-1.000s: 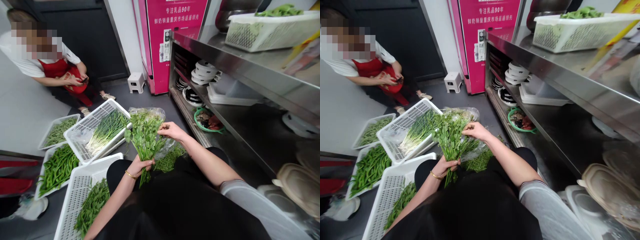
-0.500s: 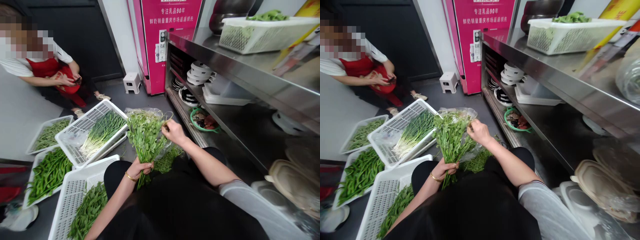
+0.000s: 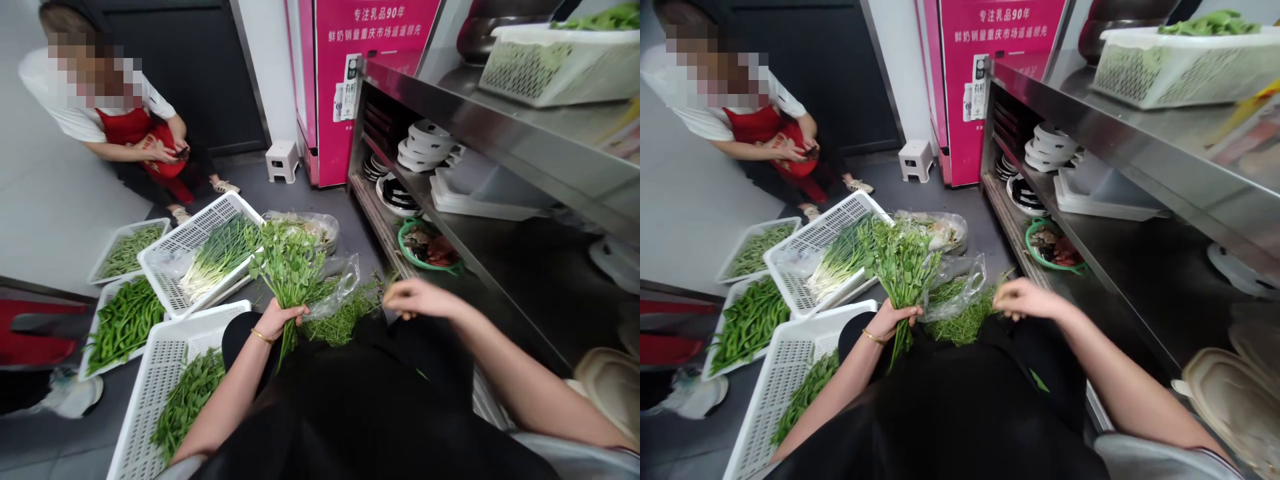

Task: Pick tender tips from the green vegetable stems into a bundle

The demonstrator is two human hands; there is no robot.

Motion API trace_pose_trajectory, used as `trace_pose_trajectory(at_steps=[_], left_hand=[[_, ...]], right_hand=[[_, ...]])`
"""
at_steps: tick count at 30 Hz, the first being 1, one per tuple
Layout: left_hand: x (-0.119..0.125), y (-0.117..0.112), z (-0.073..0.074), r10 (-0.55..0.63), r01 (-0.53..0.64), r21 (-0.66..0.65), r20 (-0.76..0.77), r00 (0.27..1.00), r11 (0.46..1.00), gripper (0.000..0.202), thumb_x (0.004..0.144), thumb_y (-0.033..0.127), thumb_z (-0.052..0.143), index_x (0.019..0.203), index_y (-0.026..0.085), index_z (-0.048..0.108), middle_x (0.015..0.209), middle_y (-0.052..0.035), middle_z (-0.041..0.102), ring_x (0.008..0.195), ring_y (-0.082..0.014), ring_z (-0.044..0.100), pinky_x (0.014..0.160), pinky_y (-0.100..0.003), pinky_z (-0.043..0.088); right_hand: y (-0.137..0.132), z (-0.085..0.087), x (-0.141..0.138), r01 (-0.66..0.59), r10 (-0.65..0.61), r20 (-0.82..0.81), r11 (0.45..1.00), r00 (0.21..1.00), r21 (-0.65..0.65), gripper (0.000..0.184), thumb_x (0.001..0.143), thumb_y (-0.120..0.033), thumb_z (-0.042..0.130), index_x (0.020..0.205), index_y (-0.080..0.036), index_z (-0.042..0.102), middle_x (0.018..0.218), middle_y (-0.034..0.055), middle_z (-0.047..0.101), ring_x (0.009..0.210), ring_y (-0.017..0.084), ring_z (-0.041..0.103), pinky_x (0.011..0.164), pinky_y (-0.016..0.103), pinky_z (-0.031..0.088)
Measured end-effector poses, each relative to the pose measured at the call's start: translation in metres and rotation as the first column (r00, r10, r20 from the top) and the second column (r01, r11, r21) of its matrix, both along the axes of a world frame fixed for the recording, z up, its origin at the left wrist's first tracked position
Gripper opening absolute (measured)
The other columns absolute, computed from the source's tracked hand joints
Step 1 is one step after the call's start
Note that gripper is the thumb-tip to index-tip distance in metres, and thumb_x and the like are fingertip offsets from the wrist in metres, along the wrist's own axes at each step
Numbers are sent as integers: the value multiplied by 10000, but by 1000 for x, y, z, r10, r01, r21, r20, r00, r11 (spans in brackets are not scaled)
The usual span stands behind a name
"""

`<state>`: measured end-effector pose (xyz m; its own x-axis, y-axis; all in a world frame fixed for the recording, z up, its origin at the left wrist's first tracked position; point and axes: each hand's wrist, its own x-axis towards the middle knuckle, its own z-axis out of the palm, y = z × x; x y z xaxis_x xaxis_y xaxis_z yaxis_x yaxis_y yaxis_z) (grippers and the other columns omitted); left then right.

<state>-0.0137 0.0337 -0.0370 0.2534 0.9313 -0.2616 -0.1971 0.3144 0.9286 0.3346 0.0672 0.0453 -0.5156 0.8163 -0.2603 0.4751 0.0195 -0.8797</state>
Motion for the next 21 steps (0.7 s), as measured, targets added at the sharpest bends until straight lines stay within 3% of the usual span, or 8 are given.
trace_pose_trajectory(at_steps=[2,3,6,10,13,16,18,21], left_hand=[[7,1,0,-10,10,17,-16,1000,1000,149,653,229,725,661,86,684,507,-38,596,414,-99,474,447,-231,353],[12,2,0,-12,12,22,-30,999,1000,153,654,232,727,653,86,680,491,-30,585,406,-90,458,441,-227,343],[29,0,1,2,0,33,-53,999,999,168,645,239,739,620,98,651,443,2,536,396,-76,428,430,-216,320],[43,-10,5,1,2,-22,114,993,1000,220,667,309,722,698,110,633,523,-15,568,425,-89,455,431,-222,336],[42,-21,8,45,-18,-96,294,955,995,297,735,409,637,776,115,620,666,-65,621,449,-106,483,437,-251,370],[38,-27,7,88,-45,-133,341,936,990,262,731,353,653,853,126,605,708,-62,626,448,-99,477,435,-249,368],[38,-27,5,95,-53,-141,309,946,989,261,715,315,674,882,128,602,706,-49,621,449,-89,466,433,-238,355],[42,-23,3,53,-34,-108,181,982,994,235,731,330,660,793,109,608,568,-15,562,436,-85,441,423,-226,318]], right_hand=[[-1,-7,-30,-112,71,317,987,946,116,220,632,-374,675,582,-174,599,519,35,569,479,149,529,490,268,377],[0,-6,-48,-136,48,351,963,935,232,190,688,-361,635,651,-175,632,588,48,612,545,161,565,537,269,397],[7,13,-100,-137,26,197,805,980,578,282,876,-353,418,1037,-237,619,949,48,666,828,157,614,703,248,422],[18,23,-141,-403,126,429,642,894,652,322,874,-426,426,1094,-268,601,863,59,671,727,171,619,606,238,391],[21,7,-135,-410,79,481,652,873,638,318,897,-405,387,1076,-265,609,854,66,671,700,161,616,573,225,361],[19,-7,-116,-407,95,479,684,873,606,304,891,-393,407,1088,-276,607,869,57,676,716,161,618,579,223,361],[17,-4,-111,-357,88,424,705,902,613,295,884,-378,425,1069,-255,619,894,60,675,735,159,617,606,229,376],[21,14,-124,-121,-1,187,759,982,640,285,886,-358,420,932,-201,653,891,54,671,768,143,604,667,227,392]])
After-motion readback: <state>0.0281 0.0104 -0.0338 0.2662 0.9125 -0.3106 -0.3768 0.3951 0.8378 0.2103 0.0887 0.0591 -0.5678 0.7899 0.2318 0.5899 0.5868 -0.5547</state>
